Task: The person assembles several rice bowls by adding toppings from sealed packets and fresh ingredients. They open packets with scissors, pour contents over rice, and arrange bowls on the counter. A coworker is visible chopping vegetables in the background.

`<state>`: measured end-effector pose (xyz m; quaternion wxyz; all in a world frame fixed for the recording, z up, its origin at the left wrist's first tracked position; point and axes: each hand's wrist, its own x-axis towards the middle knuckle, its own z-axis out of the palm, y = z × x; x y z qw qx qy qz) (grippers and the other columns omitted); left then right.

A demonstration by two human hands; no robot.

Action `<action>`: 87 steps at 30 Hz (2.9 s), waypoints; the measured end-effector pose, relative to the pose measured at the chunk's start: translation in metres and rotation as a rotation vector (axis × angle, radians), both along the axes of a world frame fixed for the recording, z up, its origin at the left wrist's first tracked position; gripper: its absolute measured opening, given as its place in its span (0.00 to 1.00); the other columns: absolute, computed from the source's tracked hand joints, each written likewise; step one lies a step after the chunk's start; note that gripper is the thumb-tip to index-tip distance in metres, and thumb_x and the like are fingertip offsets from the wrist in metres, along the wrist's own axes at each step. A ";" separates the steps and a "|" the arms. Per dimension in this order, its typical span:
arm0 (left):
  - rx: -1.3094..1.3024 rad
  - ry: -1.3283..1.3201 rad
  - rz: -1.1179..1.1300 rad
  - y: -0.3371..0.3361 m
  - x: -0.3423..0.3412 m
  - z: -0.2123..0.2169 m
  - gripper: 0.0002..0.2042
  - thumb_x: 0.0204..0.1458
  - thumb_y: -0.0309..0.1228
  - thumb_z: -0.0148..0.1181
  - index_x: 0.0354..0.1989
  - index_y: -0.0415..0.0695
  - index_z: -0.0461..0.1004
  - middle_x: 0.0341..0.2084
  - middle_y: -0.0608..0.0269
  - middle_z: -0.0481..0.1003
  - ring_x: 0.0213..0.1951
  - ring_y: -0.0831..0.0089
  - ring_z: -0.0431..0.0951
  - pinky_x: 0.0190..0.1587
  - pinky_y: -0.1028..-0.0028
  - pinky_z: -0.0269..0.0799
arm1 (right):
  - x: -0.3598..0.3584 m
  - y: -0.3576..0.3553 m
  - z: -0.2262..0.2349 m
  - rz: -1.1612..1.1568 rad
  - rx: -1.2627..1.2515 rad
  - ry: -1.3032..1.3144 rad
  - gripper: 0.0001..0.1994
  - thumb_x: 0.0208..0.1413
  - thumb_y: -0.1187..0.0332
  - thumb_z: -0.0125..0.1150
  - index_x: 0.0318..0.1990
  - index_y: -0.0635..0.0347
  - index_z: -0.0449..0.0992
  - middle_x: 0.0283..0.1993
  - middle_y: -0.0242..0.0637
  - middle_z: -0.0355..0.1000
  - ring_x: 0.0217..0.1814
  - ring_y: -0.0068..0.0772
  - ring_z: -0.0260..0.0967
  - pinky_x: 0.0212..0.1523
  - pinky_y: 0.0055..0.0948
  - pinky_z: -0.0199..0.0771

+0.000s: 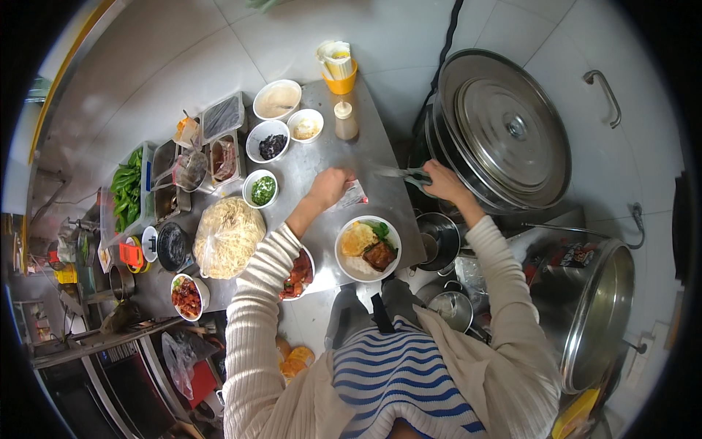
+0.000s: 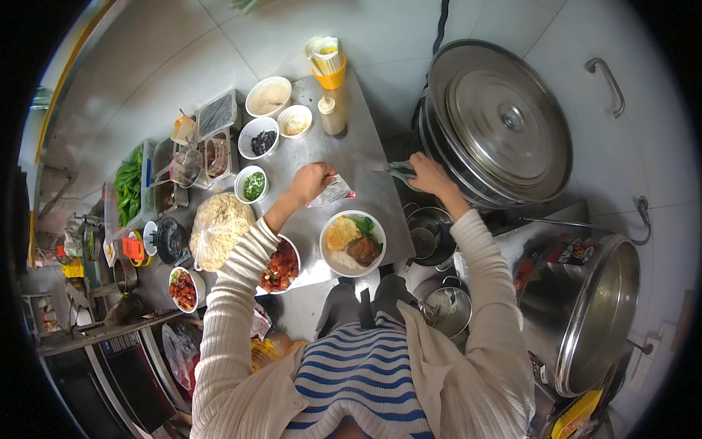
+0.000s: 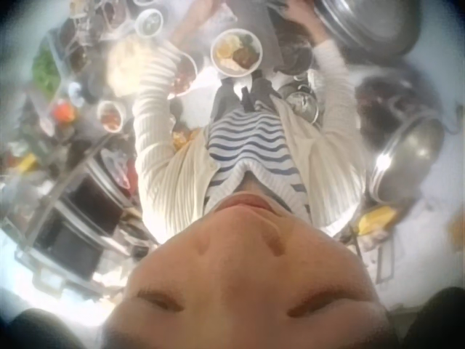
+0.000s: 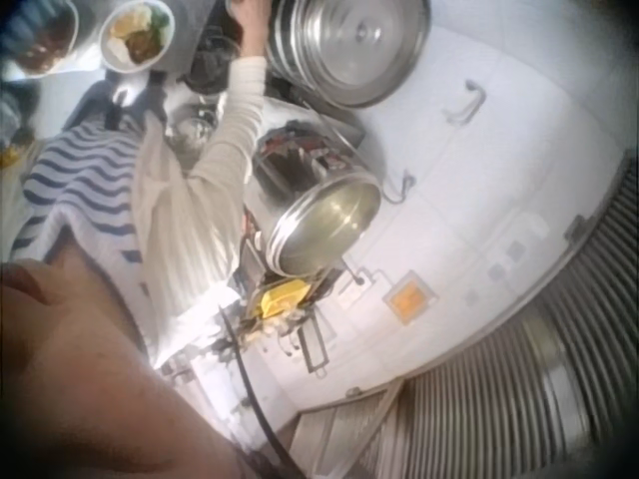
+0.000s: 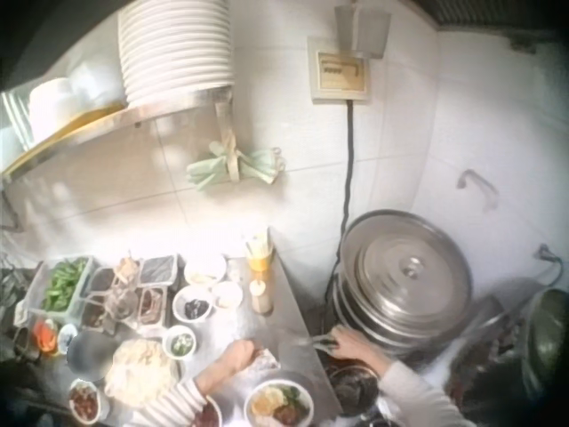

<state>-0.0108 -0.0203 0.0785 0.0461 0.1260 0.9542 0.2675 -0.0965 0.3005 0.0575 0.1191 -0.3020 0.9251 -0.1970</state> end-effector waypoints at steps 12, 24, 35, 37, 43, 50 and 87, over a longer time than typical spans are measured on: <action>-0.061 0.087 0.025 0.009 0.018 0.010 0.03 0.45 0.25 0.57 0.29 0.45 0.76 0.30 0.56 0.74 0.36 0.56 0.76 0.38 0.61 0.72 | 0.000 -0.062 0.039 0.449 0.051 0.274 0.32 0.30 0.49 0.73 0.38 0.62 0.67 0.40 0.39 0.66 0.48 0.42 0.64 0.47 0.36 0.66; 0.024 0.201 0.016 0.013 0.024 0.003 0.03 0.45 0.23 0.59 0.28 0.38 0.74 0.28 0.52 0.73 0.36 0.53 0.73 0.40 0.62 0.71 | -0.008 -0.083 0.010 0.573 -0.016 0.407 0.25 0.34 0.48 0.68 0.29 0.60 0.69 0.31 0.35 0.66 0.40 0.39 0.67 0.37 0.35 0.70; 0.163 0.225 0.069 0.020 0.021 0.012 0.04 0.46 0.24 0.59 0.30 0.38 0.73 0.27 0.51 0.73 0.34 0.52 0.73 0.37 0.62 0.70 | 0.003 -0.105 0.013 0.546 0.068 0.408 0.20 0.36 0.56 0.69 0.33 0.59 0.70 0.36 0.35 0.68 0.45 0.36 0.66 0.41 0.33 0.70; 0.195 0.237 0.072 0.024 0.018 0.014 0.04 0.46 0.23 0.60 0.29 0.37 0.73 0.27 0.51 0.73 0.34 0.52 0.74 0.37 0.62 0.70 | 0.008 -0.111 0.014 0.574 -0.013 0.482 0.18 0.34 0.62 0.69 0.34 0.58 0.71 0.36 0.34 0.69 0.45 0.35 0.67 0.41 0.32 0.71; 0.322 0.244 0.131 0.023 0.014 0.022 0.05 0.44 0.24 0.62 0.27 0.36 0.73 0.25 0.51 0.73 0.31 0.52 0.73 0.34 0.63 0.69 | 0.015 -0.119 0.015 0.536 0.064 0.421 0.21 0.31 0.64 0.69 0.36 0.60 0.71 0.39 0.34 0.68 0.47 0.36 0.65 0.44 0.31 0.69; 0.350 0.185 0.270 0.004 0.022 0.037 0.07 0.49 0.27 0.63 0.30 0.36 0.74 0.21 0.57 0.73 0.21 0.71 0.71 0.26 0.72 0.66 | 0.010 -0.097 0.020 0.487 0.026 0.442 0.23 0.33 0.57 0.70 0.35 0.60 0.70 0.38 0.36 0.66 0.46 0.38 0.64 0.45 0.33 0.68; 1.412 -0.677 0.901 -0.084 0.023 -0.101 0.11 0.54 0.16 0.43 0.43 0.27 0.70 0.38 0.49 0.75 0.42 0.66 0.77 0.47 0.71 0.77 | 0.047 -0.121 -0.062 0.181 -0.457 0.074 0.08 0.52 0.66 0.57 0.30 0.61 0.69 0.31 0.46 0.70 0.34 0.54 0.69 0.32 0.46 0.67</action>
